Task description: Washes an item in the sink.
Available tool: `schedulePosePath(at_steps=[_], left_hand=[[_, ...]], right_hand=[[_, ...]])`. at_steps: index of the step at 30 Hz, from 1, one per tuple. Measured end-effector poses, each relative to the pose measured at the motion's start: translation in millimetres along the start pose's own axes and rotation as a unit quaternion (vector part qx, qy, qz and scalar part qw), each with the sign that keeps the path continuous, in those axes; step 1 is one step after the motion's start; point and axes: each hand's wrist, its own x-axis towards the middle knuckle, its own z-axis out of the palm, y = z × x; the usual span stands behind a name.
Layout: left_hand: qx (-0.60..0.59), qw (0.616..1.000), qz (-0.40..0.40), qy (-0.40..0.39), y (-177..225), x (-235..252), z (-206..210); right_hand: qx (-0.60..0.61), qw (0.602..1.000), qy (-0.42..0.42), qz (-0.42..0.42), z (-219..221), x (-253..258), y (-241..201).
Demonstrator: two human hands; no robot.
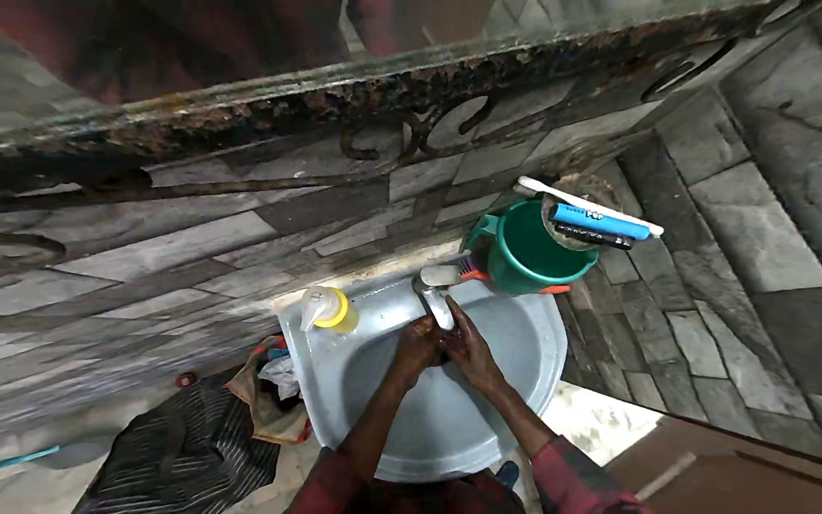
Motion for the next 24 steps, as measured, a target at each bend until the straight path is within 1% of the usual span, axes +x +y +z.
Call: schedulePosePath(at_steps=[2, 4, 5, 6, 7, 8, 9, 10, 11, 12, 14, 16, 17, 18, 20, 21, 22, 23, 24], left_hand=[[-0.010, 1.000, 0.021, 0.015, -8.3, -6.5, 2.2], [-0.019, 0.995, 0.022, 0.100, -18.0, -15.7, 12.5], [-0.035, 0.987, 0.007, 0.156, -23.2, -21.0, 19.4], [-0.065, 0.976, -0.027, 0.207, -26.1, -25.5, 26.6], [-0.108, 0.963, -0.077, 0.233, -26.3, -29.1, 32.9], [-0.164, 0.948, -0.141, 0.232, -23.4, -31.5, 38.3], [-0.227, 0.929, -0.207, 0.209, -20.8, -31.2, 42.0], [-0.285, 0.907, -0.255, 0.177, -20.1, -28.1, 44.0], [-0.329, 0.892, -0.270, 0.150, -22.0, -22.4, 45.7], [-0.353, 0.889, -0.256, 0.137, -27.4, -13.8, 48.1], [-0.363, 0.907, -0.183, 0.110, -43.6, 3.1, 48.0], [-0.348, 0.930, -0.112, 0.031, -60.5, 6.3, 38.5], [-0.352, 0.931, -0.097, -0.005, -64.5, 5.8, 34.8], [-0.369, 0.924, -0.103, -0.011, -63.5, 8.2, 34.9], [-0.386, 0.916, -0.108, -0.007, -68.2, 11.7, 37.5], [-0.368, 0.924, -0.106, 0.005, -71.1, 10.5, 39.8], [-0.341, 0.933, -0.107, 0.030, -71.9, 8.1, 41.5], [-0.334, 0.933, -0.116, 0.063, -68.0, 6.2, 45.1], [-0.349, 0.923, -0.132, 0.093, -62.0, 6.1, 50.4]], right_hand=[[0.012, 0.999, 0.048, 0.018, 6.0, -0.5, -2.8], [0.077, 0.991, 0.095, 0.062, 13.0, 1.3, -5.2], [0.118, 0.980, 0.130, 0.092, 16.4, 1.8, -5.0], [0.163, 0.964, 0.168, 0.123, 17.9, 3.0, -6.1], [0.206, 0.946, 0.198, 0.154, 17.8, 3.7, -9.7], [0.241, 0.928, 0.214, 0.185, 16.7, 3.4, -17.1], [0.275, 0.911, 0.224, 0.211, 16.9, 4.0, -24.4], [0.305, 0.897, 0.225, 0.229, 19.4, 3.4, -30.4], [0.325, 0.888, 0.219, 0.240, 24.1, 0.7, -35.8], [0.335, 0.884, 0.214, 0.244, 30.9, -3.6, -39.6], [0.318, 0.895, 0.201, 0.239, 44.9, -19.4, -49.0], [0.251, 0.928, 0.188, 0.203, 56.8, -43.4, -51.3], [0.201, 0.945, 0.177, 0.187, 62.1, -56.6, -50.7], [0.149, 0.959, 0.156, 0.185, 65.2, -68.3, -51.5], [0.036, 0.980, 0.104, 0.167, 63.4, -80.1, -48.9], [-0.008, 0.985, 0.079, 0.155, 58.5, -79.2, -42.8], [-0.041, 0.986, 0.056, 0.149, 50.3, -71.8, -34.0], [-0.058, 0.986, 0.041, 0.151, 39.1, -58.1, -22.1], [-0.055, 0.983, 0.035, 0.170, 26.6, -41.4, -8.0]])
